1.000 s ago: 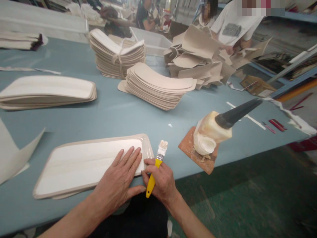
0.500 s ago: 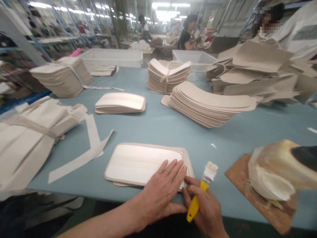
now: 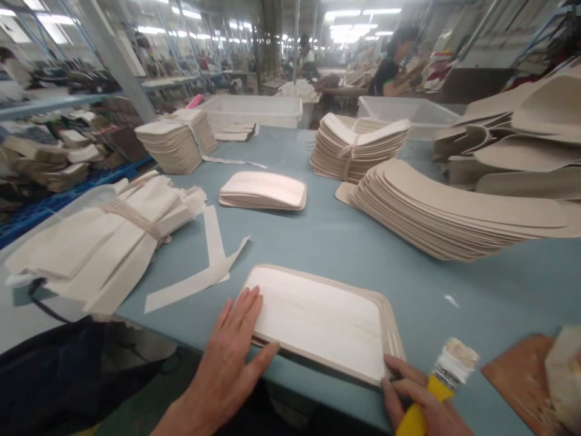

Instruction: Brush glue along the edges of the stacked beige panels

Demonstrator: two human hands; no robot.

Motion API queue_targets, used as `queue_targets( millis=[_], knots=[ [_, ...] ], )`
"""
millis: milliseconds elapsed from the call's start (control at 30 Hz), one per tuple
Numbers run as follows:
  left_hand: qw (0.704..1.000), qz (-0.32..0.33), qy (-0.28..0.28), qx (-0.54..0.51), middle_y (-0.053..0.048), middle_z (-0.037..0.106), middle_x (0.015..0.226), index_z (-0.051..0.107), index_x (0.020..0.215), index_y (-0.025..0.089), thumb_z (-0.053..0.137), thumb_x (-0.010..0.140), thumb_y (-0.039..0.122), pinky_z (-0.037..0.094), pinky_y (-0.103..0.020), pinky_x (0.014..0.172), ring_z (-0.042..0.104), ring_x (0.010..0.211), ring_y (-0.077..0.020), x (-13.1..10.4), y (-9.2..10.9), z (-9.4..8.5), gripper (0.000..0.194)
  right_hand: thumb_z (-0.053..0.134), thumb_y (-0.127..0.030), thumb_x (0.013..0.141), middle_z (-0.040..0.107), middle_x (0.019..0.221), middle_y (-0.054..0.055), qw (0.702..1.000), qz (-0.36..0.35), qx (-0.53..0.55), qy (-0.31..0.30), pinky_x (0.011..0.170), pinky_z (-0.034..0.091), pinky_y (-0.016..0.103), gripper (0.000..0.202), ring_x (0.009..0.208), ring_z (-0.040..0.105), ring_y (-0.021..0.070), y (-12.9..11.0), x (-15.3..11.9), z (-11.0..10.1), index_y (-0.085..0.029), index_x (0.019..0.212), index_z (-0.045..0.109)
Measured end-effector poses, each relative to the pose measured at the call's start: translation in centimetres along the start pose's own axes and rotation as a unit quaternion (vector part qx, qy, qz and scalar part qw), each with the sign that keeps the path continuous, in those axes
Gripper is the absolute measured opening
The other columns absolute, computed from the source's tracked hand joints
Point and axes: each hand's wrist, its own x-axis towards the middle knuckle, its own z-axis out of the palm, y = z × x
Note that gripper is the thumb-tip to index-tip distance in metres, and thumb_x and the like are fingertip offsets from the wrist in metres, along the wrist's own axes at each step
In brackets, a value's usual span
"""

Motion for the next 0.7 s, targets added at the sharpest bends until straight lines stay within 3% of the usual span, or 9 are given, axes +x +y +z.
queue_targets(
  millis=[100,200,433,567,700],
  knots=[
    [0.997,-0.046,0.014,0.052,-0.017,0.042,0.166,0.020,0.165,0.015,0.045,0.104,0.049,0.039,-0.057,0.121,0.038,0.155,-0.0338,-1.7,-3.1,1.2,0.075,0.062,-0.045,0.100,0.082,0.102,0.005,0.999,0.029,0.023,-0.020,0.063,0.063,0.025,0.026,0.080,0.081,0.0201,0.4,0.4,-0.1,-0.026,0.083,0.066],
    [0.994,-0.069,0.015,0.081,-0.017,0.037,0.168,0.022,0.165,0.015,0.042,0.104,0.052,0.039,-0.059,0.119,0.034,0.156,-0.0376,-2.0,-4.7,2.0,0.074,0.060,-0.049,0.100,0.082,0.098,0.006,0.997,0.058,0.030,-0.047,0.060,0.062,0.024,0.033,0.076,0.080,0.0201,0.5,0.5,-0.3,-0.026,0.077,0.067],
    [0.993,-0.043,-0.019,0.107,-0.016,0.037,0.168,0.042,0.159,0.014,0.039,0.101,0.061,0.040,-0.060,0.117,0.036,0.154,-0.0416,-0.9,-4.6,2.4,0.074,0.060,-0.049,0.100,0.082,0.101,0.004,0.995,0.066,-0.017,-0.066,0.057,0.062,0.022,0.035,0.073,0.080,0.0187,0.0,0.2,-0.7,-0.026,0.076,0.070],
    [0.993,-0.051,-0.028,0.101,-0.015,0.038,0.168,0.045,0.157,0.016,0.040,0.101,0.061,0.040,-0.059,0.118,0.037,0.153,-0.0413,-0.7,-4.7,2.4,0.072,0.059,-0.050,0.101,0.082,0.103,0.004,0.994,0.068,-0.020,-0.088,0.058,0.063,0.024,0.037,0.075,0.080,0.0194,0.1,0.1,-0.8,-0.026,0.076,0.070],
    [0.994,-0.058,-0.033,0.084,-0.016,0.037,0.169,0.046,0.157,0.017,0.039,0.101,0.061,0.040,-0.060,0.118,0.037,0.153,-0.0417,-0.3,-4.7,2.4,0.072,0.062,-0.045,0.101,0.082,0.101,0.003,0.996,0.052,-0.032,-0.069,0.057,0.061,0.023,0.028,0.072,0.080,0.0178,-0.5,0.7,-0.9,-0.026,0.080,0.068]
  ],
)
